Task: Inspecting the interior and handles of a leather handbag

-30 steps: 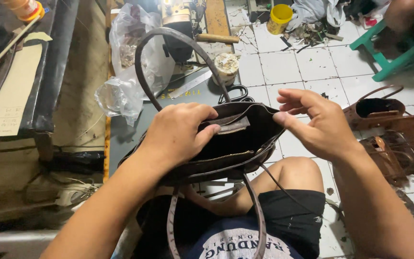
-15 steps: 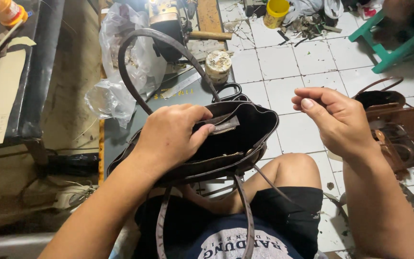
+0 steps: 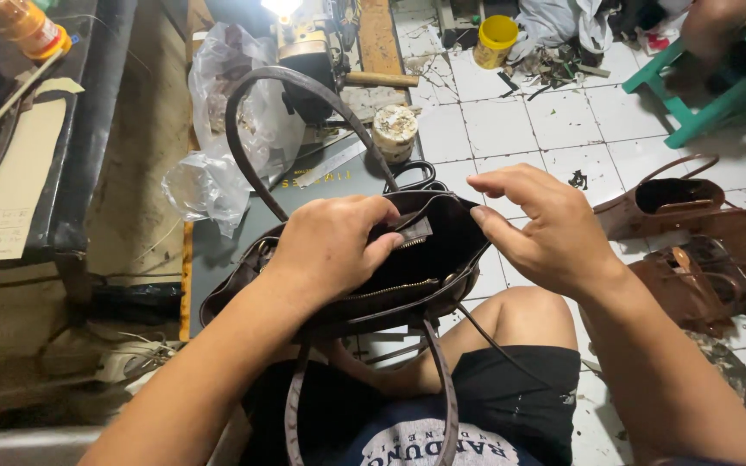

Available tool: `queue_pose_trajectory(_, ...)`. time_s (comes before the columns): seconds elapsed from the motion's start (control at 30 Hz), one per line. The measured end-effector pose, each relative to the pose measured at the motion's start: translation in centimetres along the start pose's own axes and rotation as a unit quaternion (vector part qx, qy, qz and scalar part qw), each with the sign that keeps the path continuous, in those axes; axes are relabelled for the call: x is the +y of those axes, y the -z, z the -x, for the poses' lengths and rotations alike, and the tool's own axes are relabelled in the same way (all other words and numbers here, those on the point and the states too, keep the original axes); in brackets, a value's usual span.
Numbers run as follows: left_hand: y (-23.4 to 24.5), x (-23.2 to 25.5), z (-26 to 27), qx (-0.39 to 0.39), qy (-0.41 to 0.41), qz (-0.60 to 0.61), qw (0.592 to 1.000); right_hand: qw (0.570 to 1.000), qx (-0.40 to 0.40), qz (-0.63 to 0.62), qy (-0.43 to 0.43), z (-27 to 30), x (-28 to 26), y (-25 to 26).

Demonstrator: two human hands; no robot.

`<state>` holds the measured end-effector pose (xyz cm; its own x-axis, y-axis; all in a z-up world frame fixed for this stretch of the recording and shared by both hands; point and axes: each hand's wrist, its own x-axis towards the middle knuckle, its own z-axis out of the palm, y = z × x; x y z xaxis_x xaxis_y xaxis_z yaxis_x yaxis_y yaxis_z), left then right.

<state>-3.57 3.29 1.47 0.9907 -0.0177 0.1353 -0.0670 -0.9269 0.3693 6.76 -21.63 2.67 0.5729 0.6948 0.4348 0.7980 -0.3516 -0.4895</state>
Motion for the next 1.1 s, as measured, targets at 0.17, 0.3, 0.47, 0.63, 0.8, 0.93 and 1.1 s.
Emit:
queue_pose_trajectory(0.17,0.0,0.0,-0.3,-0.012,0.020,-0.001,1.000,0.994,-0.058,0.019,-0.087,-1.0,-0.7,-1.0)
queue_pose_trajectory(0.3,0.2,-0.2,-0.3,-0.022,-0.011,0.010,1.000,0.999,-0.018,-0.032,-0.025,-1.6,-0.1,-2.3)
queue_pose_trajectory(0.47,0.4,-0.2,-0.2,-0.026,-0.008,-0.002,1.000,0.997,-0.035,0.040,0.060,-2.2,0.4,-3.3)
queue_pose_trajectory(0.63,1.1,-0.6,0.2,-0.022,0.011,0.003,1.000,0.982,-0.040,0.142,0.119,-2.7,1.6,-4.4)
queue_pose_trajectory(0.8,1.0,-0.7,0.2,-0.019,0.004,0.004,1.000,0.987,-0.049,0.118,0.099,-3.2,2.1,-5.4)
queue_pose_trajectory(0.93,2.0,-0.2,0.2,-0.027,0.003,0.016,0.999,0.996,-0.053,0.058,0.040,-3.2,1.2,-5.0)
queue_pose_trajectory(1.1,2.8,-1.2,0.7,-0.045,0.031,0.014,0.998,0.997,-0.043,0.059,0.029,-3.1,1.9,-5.4)
